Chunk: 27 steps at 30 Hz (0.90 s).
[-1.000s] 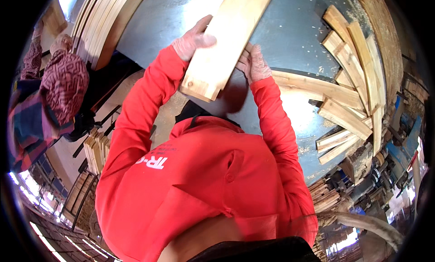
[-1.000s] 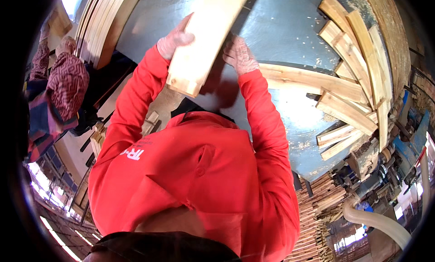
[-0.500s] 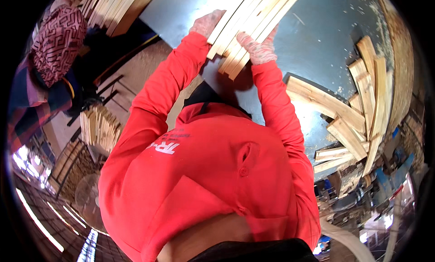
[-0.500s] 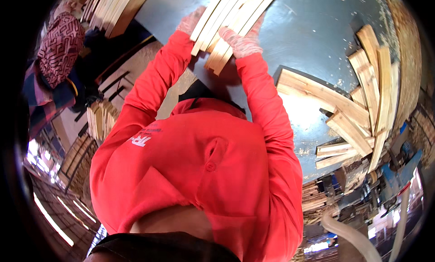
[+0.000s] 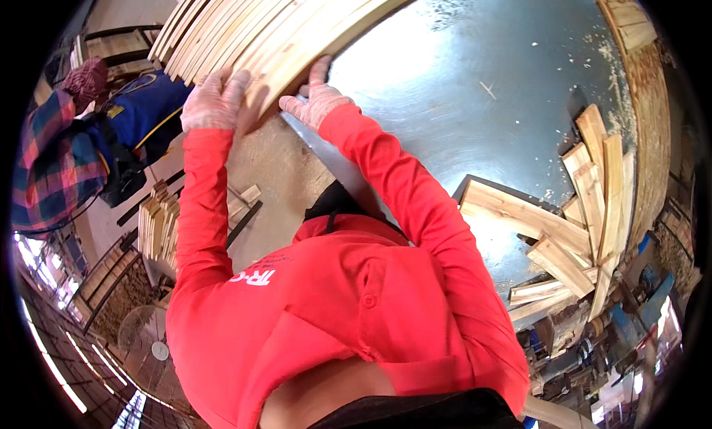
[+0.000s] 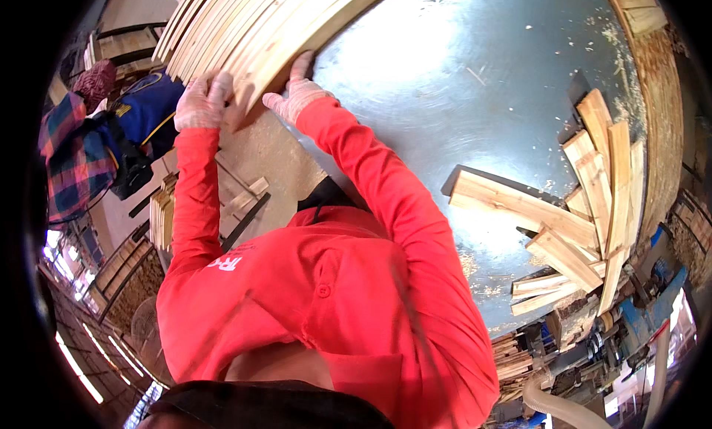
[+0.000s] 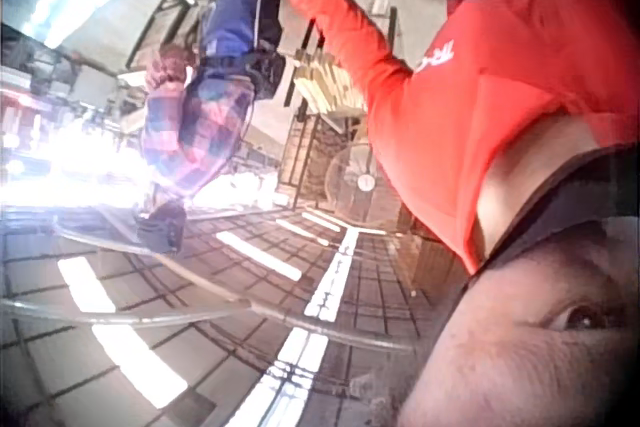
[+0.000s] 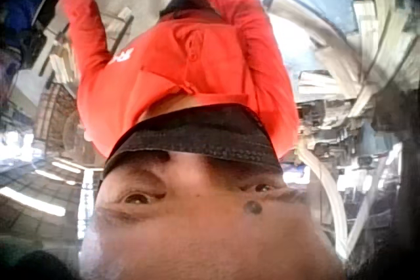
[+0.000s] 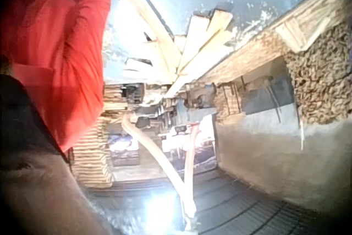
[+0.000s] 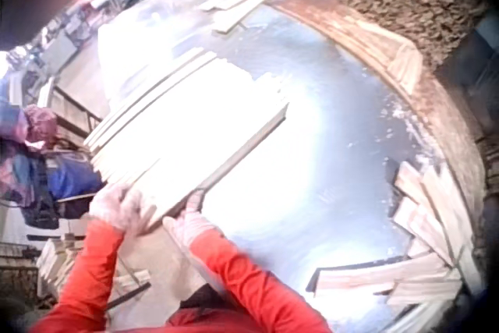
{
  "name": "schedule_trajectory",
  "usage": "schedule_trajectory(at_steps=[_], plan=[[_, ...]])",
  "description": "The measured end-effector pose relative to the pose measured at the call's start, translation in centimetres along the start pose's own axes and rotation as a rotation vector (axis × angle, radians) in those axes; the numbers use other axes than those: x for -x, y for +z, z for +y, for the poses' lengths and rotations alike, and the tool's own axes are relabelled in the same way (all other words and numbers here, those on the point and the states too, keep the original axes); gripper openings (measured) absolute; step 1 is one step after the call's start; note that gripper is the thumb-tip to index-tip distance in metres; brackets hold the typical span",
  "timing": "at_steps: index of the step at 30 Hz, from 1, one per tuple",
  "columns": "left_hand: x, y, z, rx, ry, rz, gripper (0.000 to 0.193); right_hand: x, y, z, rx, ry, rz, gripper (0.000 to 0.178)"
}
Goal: The person repeatedly picks up thin wooden planks from a pile on a metal table and stacks them into a neat pile. The person handles the planks one at a time, aligning them carefully before placing them on the growing stack.
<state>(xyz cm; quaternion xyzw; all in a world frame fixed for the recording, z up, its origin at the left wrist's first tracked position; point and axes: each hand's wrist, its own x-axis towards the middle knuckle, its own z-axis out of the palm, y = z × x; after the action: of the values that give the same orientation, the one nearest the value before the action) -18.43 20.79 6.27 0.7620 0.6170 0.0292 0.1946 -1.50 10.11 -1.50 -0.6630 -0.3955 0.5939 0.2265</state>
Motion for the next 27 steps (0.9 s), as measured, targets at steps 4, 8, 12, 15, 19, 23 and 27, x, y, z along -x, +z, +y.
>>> schedule_trajectory(at_steps=[4, 8, 12, 15, 19, 23, 27], plan=[[1.5, 4.8, 1.2, -0.576, 0.405, 0.377, 0.092, 2.1, -6.7, 2.3, 0.042, -0.184, 0.205, 0.057], [2.6, 7.3, -4.8, 0.629, -0.155, 0.475, 0.089, 2.0, -20.2, 5.2, 0.270, -0.026, 0.796, 0.055], [0.7, 9.8, -11.0, 0.951, -0.751, 0.410, 0.085, -4.6, -30.8, 2.9, 0.650, -0.110, 0.897, 0.075], [-0.1, 11.9, -11.8, 1.350, -0.808, 0.321, 0.084, -11.0, -33.2, 0.8, 0.742, 0.032, 0.856, 0.092], [1.0, 11.7, -10.1, 1.379, -0.573, 0.153, 0.093, -15.9, -32.4, -0.6, 0.701, 0.209, 0.925, 0.105], [1.7, 10.5, -8.4, 1.298, -0.553, 0.103, 0.095, -14.8, -31.1, -1.2, 0.537, 0.311, 0.985, 0.104], [2.7, 8.9, -7.9, 1.595, -0.522, 0.418, 0.045, -12.4, -30.1, -2.2, 0.669, 0.007, 0.950, 0.092]])
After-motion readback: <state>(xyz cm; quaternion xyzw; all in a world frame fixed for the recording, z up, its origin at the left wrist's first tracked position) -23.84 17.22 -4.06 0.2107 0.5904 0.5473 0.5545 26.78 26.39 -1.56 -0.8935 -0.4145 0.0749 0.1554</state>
